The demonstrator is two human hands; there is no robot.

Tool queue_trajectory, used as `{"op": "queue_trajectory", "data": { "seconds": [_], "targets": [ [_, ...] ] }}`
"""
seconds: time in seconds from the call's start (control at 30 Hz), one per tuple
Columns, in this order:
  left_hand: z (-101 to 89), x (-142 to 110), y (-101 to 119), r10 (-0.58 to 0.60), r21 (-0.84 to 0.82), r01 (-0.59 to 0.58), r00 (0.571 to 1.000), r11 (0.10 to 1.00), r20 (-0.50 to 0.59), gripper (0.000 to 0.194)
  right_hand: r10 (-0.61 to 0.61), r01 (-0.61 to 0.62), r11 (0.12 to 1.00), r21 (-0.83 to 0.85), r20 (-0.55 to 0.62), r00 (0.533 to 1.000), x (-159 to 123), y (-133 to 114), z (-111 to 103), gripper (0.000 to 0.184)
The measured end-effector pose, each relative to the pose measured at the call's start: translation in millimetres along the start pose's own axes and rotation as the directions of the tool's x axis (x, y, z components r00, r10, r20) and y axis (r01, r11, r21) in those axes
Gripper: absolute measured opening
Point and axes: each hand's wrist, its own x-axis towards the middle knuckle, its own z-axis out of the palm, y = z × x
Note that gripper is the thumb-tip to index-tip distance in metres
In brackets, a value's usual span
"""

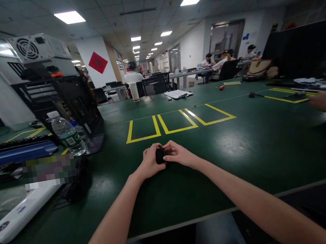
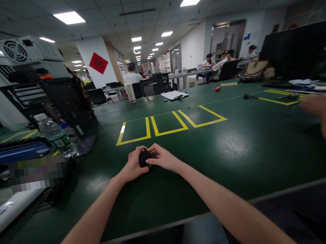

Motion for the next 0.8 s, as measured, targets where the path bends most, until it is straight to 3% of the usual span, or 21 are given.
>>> {"op": "queue_trajectory", "data": {
  "seconds": [0.2,0.37,0.53,0.67,0.8],
  "targets": [
    [-1.2,0.0,0.8,-0.001,0.020,0.001,1.000,1.000,0.006,0.054,-0.019,0.018,1.000,-0.013,-0.064,0.998,5.5,3.5,2.9,0.024],
    [-3.9,-1.2,3.0,-0.010,0.007,0.010,1.000,1.000,0.017,0.054,0.083,-0.085,0.996,-0.027,-0.063,0.995,8.8,10.6,1.2,0.032],
    [-3.7,-1.7,3.8,-0.034,-0.002,0.034,0.999,0.999,0.021,0.053,0.027,-0.028,1.000,-0.012,-0.013,1.000,4.5,7.6,0.1,0.032],
    [-3.5,-2.0,3.5,-0.021,-0.001,0.021,1.000,1.000,0.013,0.054,-0.013,0.012,1.000,-0.022,-0.054,0.998,4.6,5.9,1.7,0.023],
    [-5.6,-4.2,3.4,0.008,-0.020,-0.007,1.000,1.000,0.029,0.051,0.021,-0.023,0.999,-0.029,-0.083,0.996,7.4,10.8,2.8,0.027]
  ]
}}
